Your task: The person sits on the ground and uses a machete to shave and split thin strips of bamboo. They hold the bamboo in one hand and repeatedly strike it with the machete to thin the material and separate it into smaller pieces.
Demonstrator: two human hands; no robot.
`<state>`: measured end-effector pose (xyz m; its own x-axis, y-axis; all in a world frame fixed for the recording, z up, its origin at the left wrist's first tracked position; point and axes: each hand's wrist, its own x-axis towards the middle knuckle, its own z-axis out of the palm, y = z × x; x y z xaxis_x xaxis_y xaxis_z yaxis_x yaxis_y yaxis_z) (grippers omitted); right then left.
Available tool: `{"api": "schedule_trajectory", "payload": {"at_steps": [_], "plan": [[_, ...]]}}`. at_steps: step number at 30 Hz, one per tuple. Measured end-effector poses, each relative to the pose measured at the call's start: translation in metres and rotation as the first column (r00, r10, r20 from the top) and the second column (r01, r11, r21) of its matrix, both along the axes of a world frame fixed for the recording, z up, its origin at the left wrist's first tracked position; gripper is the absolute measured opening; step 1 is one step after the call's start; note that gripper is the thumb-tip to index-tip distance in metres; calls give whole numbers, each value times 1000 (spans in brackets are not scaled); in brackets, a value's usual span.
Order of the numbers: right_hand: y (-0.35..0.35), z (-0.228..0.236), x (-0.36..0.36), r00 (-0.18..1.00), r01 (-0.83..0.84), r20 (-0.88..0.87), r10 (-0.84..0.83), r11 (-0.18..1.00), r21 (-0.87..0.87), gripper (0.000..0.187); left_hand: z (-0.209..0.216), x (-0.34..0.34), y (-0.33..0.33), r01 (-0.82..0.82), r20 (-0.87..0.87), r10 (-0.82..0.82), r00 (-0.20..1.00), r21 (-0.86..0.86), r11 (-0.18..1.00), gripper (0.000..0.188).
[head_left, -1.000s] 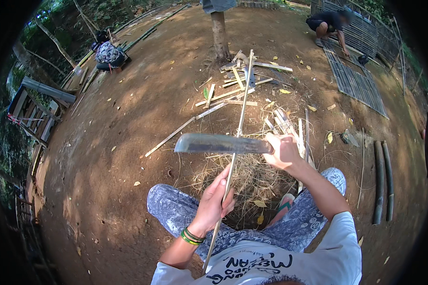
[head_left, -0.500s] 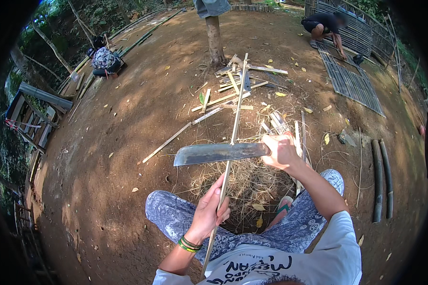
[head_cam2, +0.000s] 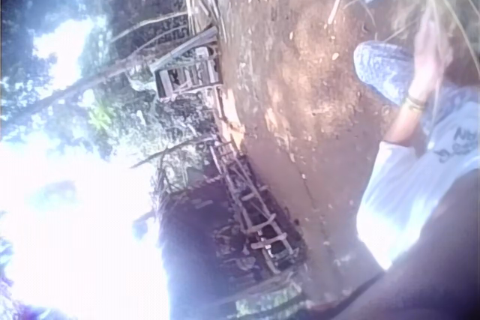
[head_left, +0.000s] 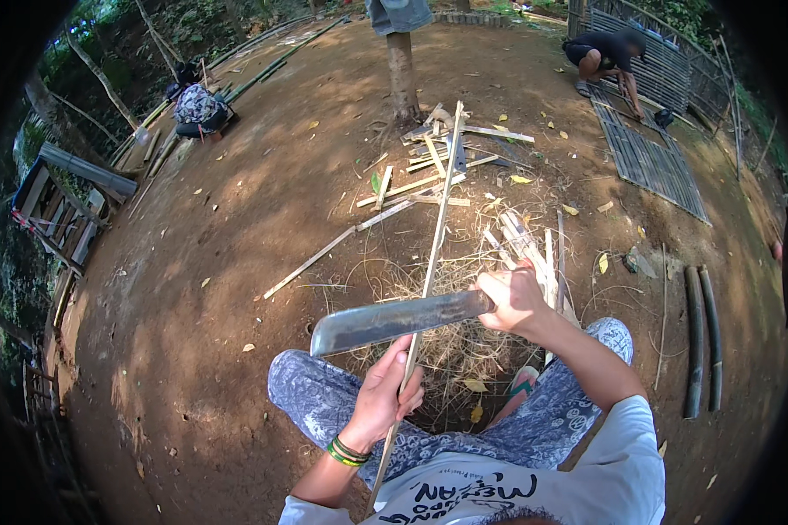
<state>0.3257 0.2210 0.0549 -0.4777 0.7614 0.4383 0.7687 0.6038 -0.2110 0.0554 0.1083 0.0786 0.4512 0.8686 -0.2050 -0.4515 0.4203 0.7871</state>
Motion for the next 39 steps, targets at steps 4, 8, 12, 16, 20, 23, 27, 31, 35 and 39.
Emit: {"api": "schedule_trajectory", "payload": {"at_steps": [4, 8, 12, 16, 20, 23, 27, 31, 35, 39], "plan": [[17, 7, 14, 963, 172, -162, -215, 954, -246, 23, -2, 0, -10, 32, 32, -32, 999, -19, 999, 47], [10, 10, 11, 970, 169, -154, -188, 977, -129, 25, -6, 1, -10, 52, 53, -51, 997, -11, 999, 47], [5, 4, 11, 984, 101, -144, -103, 995, -19, 31, -5, 1, -14, 59, 85, -56, 995, -28, 998, 47], [26, 21, 30, 945, 208, -241, -221, 975, -78, 34, -7, -4, -20, 70, 81, -66, 995, -53, 996, 47], [5, 5, 15, 994, 87, 55, -90, 995, 51, 22, -8, -8, -20, 50, 54, -50, 997, -3, 999, 47], [28, 19, 29, 958, 165, -234, -166, 986, -25, 18, -11, -11, -29, 78, 98, -71, 993, -65, 995, 47], [40, 34, 42, 907, 201, -367, -205, 978, -52, 20, -19, -17, -34, 79, 65, -75, 995, -67, 995, 48], [22, 30, 32, 984, 33, -180, -14, 994, 103, 19, -18, -20, -36, 102, 118, -94, 989, -61, 993, 48], [54, 44, 60, 857, 362, -336, -392, 920, -151, 21, -25, -19, -43, 117, 131, -100, 986, -129, 985, 47], [32, 22, 38, 981, 32, -192, -5, 990, 137, 17, -26, -21, -35, 98, 165, -75, 983, -138, 986, 47]]}}
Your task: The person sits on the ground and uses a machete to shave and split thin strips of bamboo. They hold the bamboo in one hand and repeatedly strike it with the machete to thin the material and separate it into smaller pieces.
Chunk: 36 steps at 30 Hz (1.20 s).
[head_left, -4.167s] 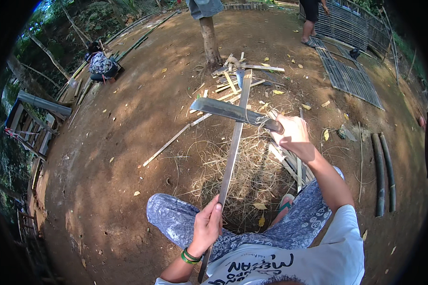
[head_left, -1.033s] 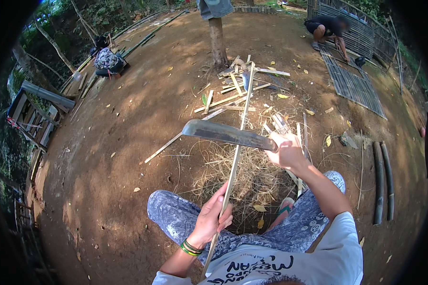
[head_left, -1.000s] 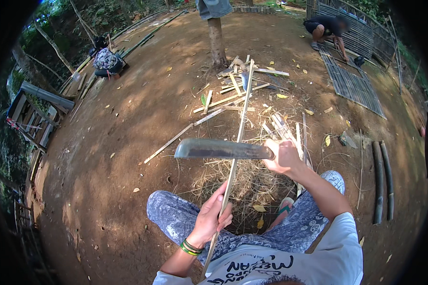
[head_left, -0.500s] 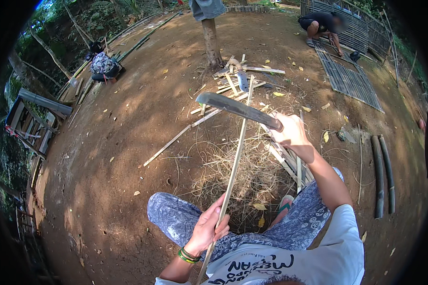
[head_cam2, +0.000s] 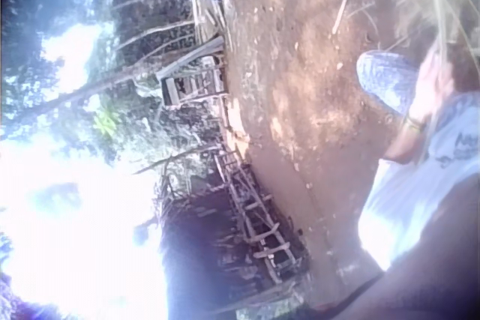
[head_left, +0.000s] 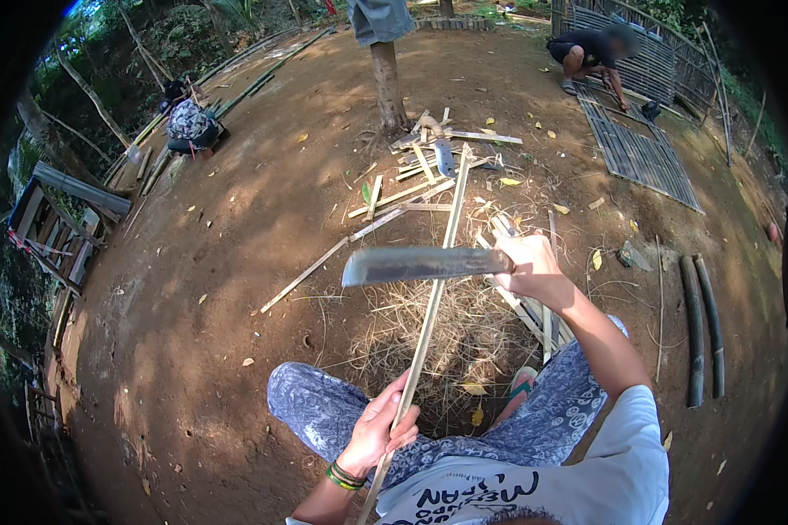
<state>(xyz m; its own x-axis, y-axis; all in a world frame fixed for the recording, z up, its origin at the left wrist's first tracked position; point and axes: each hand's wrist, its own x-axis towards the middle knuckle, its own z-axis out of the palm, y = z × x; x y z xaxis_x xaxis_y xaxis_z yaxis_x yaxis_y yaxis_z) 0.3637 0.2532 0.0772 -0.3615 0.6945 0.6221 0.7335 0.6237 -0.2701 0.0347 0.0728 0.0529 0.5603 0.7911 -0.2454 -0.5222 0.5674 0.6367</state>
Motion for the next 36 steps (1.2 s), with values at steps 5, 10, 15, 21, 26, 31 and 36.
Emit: {"api": "schedule_trajectory", "payload": {"at_steps": [5, 10, 15, 21, 26, 31, 36], "plan": [[27, 9, 25, 929, 324, -121, -350, 926, -195, 18, 2, 0, -9, -13, -27, 13, 1000, -3, 1000, 47], [-8, -15, -16, 987, 120, -77, -140, 969, -217, 18, 8, 10, 6, -66, -24, 65, 998, -29, 997, 42], [-53, -28, -52, 952, -181, 236, 197, 979, -90, 34, 0, 11, 18, -61, -66, 55, 996, -95, 994, 40], [-10, -14, -17, 981, 148, -95, -170, 967, -209, 20, 16, 10, 8, -19, -7, 19, 1000, -43, 999, 42], [-37, -25, -27, 980, 98, 192, -44, 954, -283, 27, 16, 15, 15, -6, 6, 6, 1000, -34, 999, 44], [-16, -9, -15, 974, 205, -57, -218, 962, -178, 15, 12, 11, 4, 19, 10, -18, 1000, -60, 998, 43], [-43, -13, -29, 983, 38, 183, 0, 978, -203, 18, 14, 12, 10, -2, -3, 2, 1000, -33, 999, 41]]}}
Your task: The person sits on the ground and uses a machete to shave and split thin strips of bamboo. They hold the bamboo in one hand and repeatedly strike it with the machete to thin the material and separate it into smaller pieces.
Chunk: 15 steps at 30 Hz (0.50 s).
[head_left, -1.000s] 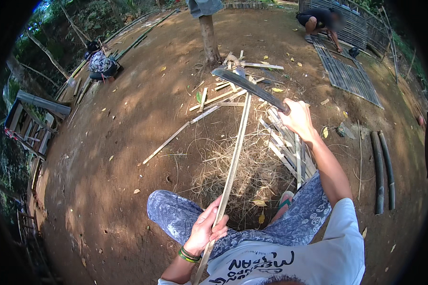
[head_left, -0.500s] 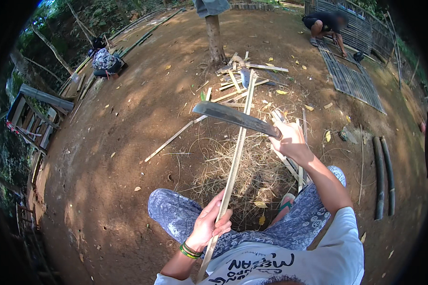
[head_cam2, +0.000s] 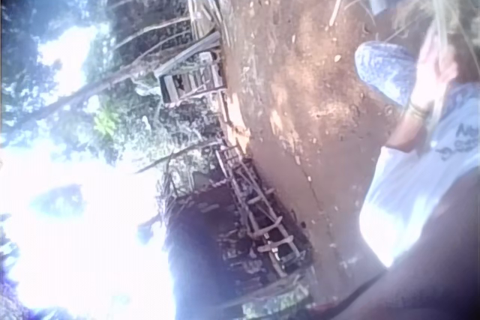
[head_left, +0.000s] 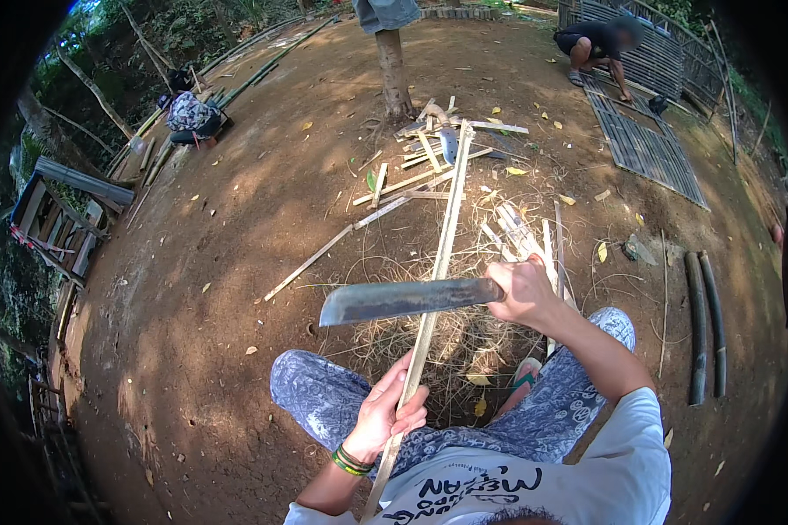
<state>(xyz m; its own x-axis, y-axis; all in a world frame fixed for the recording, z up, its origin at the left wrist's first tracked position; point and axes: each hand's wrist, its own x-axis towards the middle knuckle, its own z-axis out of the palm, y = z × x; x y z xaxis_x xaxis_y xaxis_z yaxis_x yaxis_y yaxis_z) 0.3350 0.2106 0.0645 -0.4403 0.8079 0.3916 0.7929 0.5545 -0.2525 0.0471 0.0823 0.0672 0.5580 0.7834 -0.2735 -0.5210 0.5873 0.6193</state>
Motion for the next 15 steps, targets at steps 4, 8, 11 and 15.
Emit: {"api": "schedule_trajectory", "payload": {"at_steps": [4, 8, 11, 15], "plan": [[14, -14, 9, 995, 55, -85, -50, 997, 58, 26, 4, -1, -2, -11, 59, 15, 998, -78, 997, 41], [36, 7, 30, 934, 193, -315, -170, 980, 43, 22, -13, -9, -19, 37, 80, -34, 996, -32, 999, 47], [15, 3, 7, 983, 134, -130, -127, 990, 43, 15, -7, -6, -8, 22, 26, -22, 999, -11, 1000, 43], [3, -2, -4, 997, -26, -70, 31, 997, 70, 16, -4, -1, -3, -2, 83, 5, 997, -39, 999, 42]]}}
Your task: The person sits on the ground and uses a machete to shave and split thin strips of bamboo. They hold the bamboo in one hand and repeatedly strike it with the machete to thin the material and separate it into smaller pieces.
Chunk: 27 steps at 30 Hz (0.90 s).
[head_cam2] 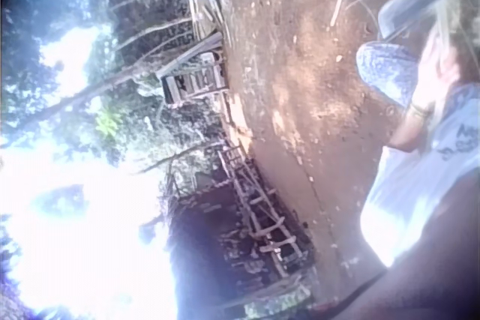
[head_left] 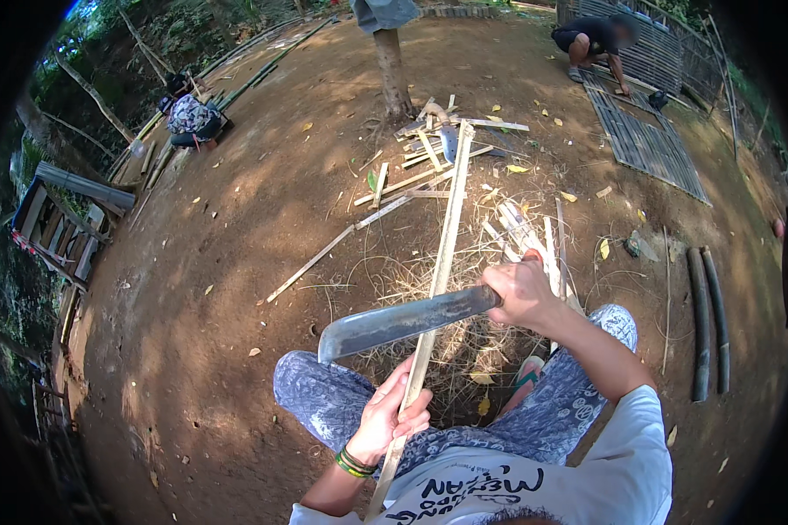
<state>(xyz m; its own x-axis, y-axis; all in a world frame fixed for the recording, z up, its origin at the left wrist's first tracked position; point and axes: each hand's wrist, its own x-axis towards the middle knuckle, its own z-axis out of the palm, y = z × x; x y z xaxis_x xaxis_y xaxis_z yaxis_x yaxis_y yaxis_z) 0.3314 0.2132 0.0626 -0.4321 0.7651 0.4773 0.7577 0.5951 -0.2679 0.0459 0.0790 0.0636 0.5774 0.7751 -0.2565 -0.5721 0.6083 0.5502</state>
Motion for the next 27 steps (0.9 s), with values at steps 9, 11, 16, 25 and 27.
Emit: {"api": "schedule_trajectory", "payload": {"at_steps": [9, 11, 16, 25, 27], "plan": [[4, 6, 10, 996, 88, -17, -88, 996, -10, 18, -6, -7, -6, -5, -29, 5, 1000, 14, 1000, 42], [22, 8, 24, 984, 145, -109, -139, 988, 50, 18, -5, -8, -6, -11, -1, 11, 1000, 6, 1000, 41], [40, 13, 45, 975, 204, -101, -196, 977, 70, 22, 2, -10, -1, -5, -26, 5, 1000, -24, 1000, 42], [39, 3, 39, 992, 3, -126, 17, 988, 153, 16, -4, -12, -7, 13, 36, -12, 999, -25, 1000, 45], [47, 6, 45, 974, 145, -184, -131, 988, 62, 16, -8, -17, -8, 8, -11, -8, 1000, -5, 1000, 45]]}}
